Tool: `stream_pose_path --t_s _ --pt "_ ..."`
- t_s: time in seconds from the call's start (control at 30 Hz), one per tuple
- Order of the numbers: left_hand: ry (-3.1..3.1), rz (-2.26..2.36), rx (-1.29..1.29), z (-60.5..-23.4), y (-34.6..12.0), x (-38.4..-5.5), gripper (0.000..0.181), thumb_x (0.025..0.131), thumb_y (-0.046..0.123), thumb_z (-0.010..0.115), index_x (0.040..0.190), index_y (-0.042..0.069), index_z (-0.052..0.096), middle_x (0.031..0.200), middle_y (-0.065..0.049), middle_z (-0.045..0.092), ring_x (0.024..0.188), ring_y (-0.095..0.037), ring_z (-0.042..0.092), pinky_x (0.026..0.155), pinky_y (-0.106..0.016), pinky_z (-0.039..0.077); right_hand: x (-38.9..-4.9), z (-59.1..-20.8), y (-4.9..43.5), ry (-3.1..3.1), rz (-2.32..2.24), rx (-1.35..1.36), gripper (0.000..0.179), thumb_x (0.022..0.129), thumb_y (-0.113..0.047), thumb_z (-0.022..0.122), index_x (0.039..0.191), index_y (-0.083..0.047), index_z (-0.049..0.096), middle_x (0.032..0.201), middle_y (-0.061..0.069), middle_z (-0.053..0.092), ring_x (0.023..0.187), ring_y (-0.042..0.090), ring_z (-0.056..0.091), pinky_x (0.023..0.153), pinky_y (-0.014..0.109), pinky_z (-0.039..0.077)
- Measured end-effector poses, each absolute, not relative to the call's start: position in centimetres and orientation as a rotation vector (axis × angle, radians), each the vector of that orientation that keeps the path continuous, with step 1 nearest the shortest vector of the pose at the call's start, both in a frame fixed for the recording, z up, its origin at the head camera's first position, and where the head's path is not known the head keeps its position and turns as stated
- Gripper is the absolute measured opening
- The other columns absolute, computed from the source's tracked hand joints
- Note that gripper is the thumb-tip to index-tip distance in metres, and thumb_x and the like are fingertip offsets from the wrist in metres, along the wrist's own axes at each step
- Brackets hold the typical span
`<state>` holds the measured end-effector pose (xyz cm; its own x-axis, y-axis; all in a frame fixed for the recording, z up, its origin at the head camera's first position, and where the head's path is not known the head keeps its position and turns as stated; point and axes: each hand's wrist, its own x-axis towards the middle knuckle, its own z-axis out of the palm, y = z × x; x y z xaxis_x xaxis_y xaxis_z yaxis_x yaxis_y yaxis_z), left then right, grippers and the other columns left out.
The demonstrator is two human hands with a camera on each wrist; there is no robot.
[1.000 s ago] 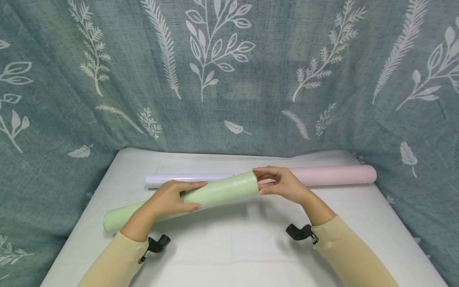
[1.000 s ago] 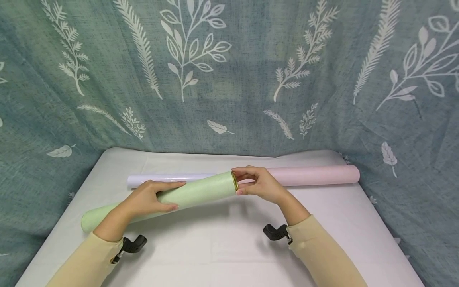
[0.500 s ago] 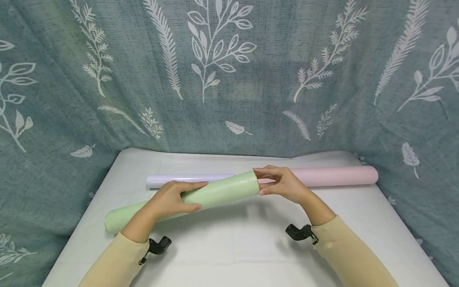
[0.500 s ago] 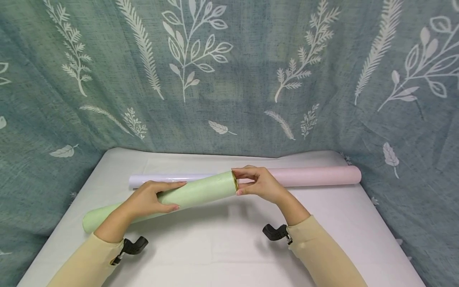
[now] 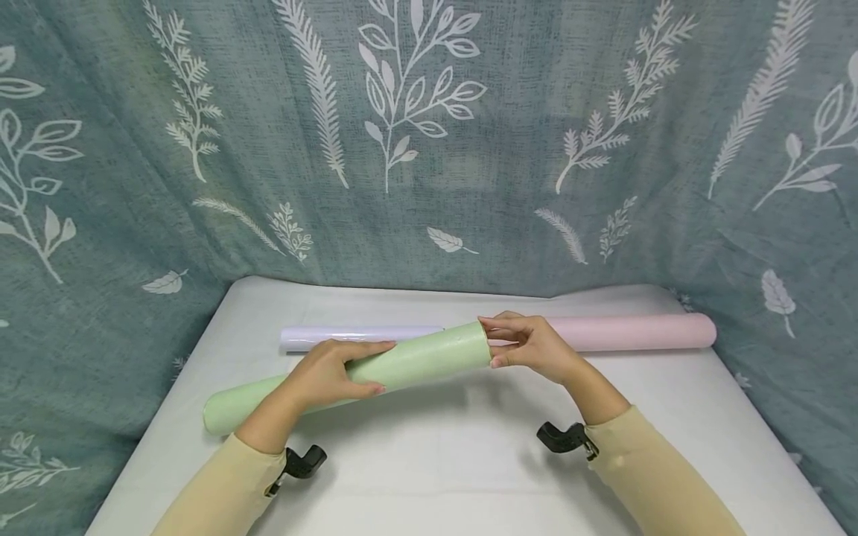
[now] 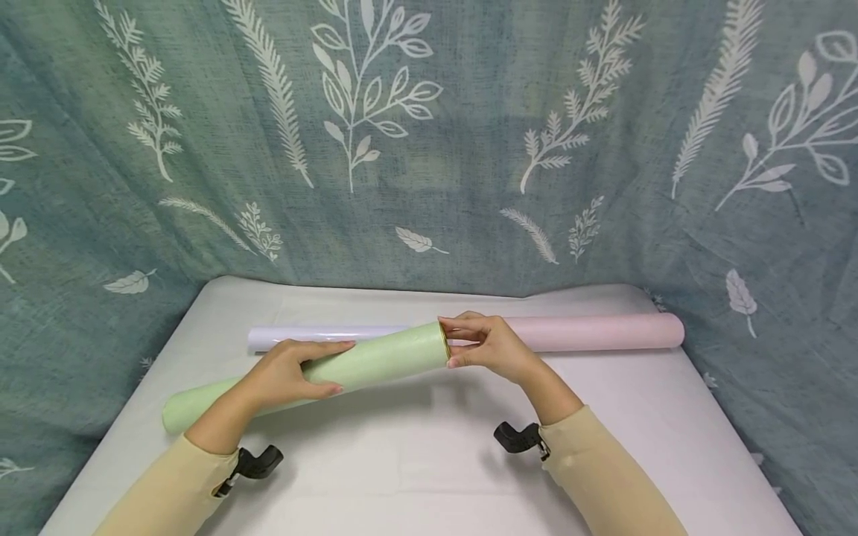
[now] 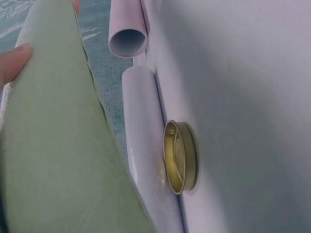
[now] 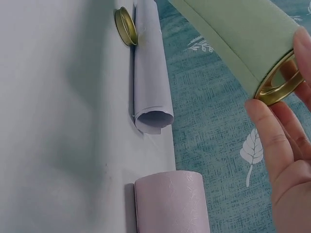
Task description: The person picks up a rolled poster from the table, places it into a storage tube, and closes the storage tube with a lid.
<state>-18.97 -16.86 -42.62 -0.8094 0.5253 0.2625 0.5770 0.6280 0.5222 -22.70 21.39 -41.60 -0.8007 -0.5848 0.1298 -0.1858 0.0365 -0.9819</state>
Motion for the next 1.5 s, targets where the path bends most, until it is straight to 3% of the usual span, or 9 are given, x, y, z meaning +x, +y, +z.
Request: stream_pose_path --t_s 0.47,0.73,1.17,1.5 --pt "-2.778 -0.942 -0.941 -42.81 -16.46 -18.57 0.064 0.079 0.045 0.084 0.138 0.041 0.06 0.13 0.009 0.066 0.117 -0.018 0.063 0.095 -0.043 0.052 -22.55 -42.16 21.82 2.03 -1.811 -0.782 0.074 0.074 0.007 0.084 0.14 0.008 0.051 0.132 0.015 0.057 0.12 0.022 0.062 0.09 0.041 0.055" --pt "-2.767 -0.886 -0.953 -42.45 -16.86 -18.43 0.064 0.079 0.047 0.083 0.139 0.042 0.059 0.129 0.009 0.066 0.116 -0.017 0.064 0.095 -0.043 0.053 -22.5 -41.78 21.66 2.009 -1.806 -0.823 0.071 0.075 0.007 0.084 0.139 0.005 0.053 0.132 0.017 0.058 0.121 0.035 0.061 0.087 0.044 0.056" --pt "-2.754 -0.641 -0.983 -42.47 -17.04 -18.68 0.066 0.081 0.055 0.077 0.143 0.042 0.055 0.127 0.008 0.068 0.101 -0.014 0.069 0.081 -0.038 0.055 -22.48 -42.06 21.63 1.972 -1.825 -0.836 0.068 0.077 0.008 0.081 0.139 0.005 0.053 0.133 0.016 0.059 0.119 0.028 0.063 0.089 0.043 0.056" --pt "-2.818 -0.725 -0.99 -42.21 -16.87 -18.54 0.067 0.08 0.054 0.078 0.142 0.04 0.056 0.133 0.006 0.064 0.111 -0.019 0.066 0.088 -0.042 0.053 -22.12 -42.35 21.79 1.949 -1.816 -0.85 0.07 0.077 0.009 0.081 0.139 0.01 0.049 0.144 0.024 0.047 0.123 0.025 0.06 0.092 0.044 0.054"
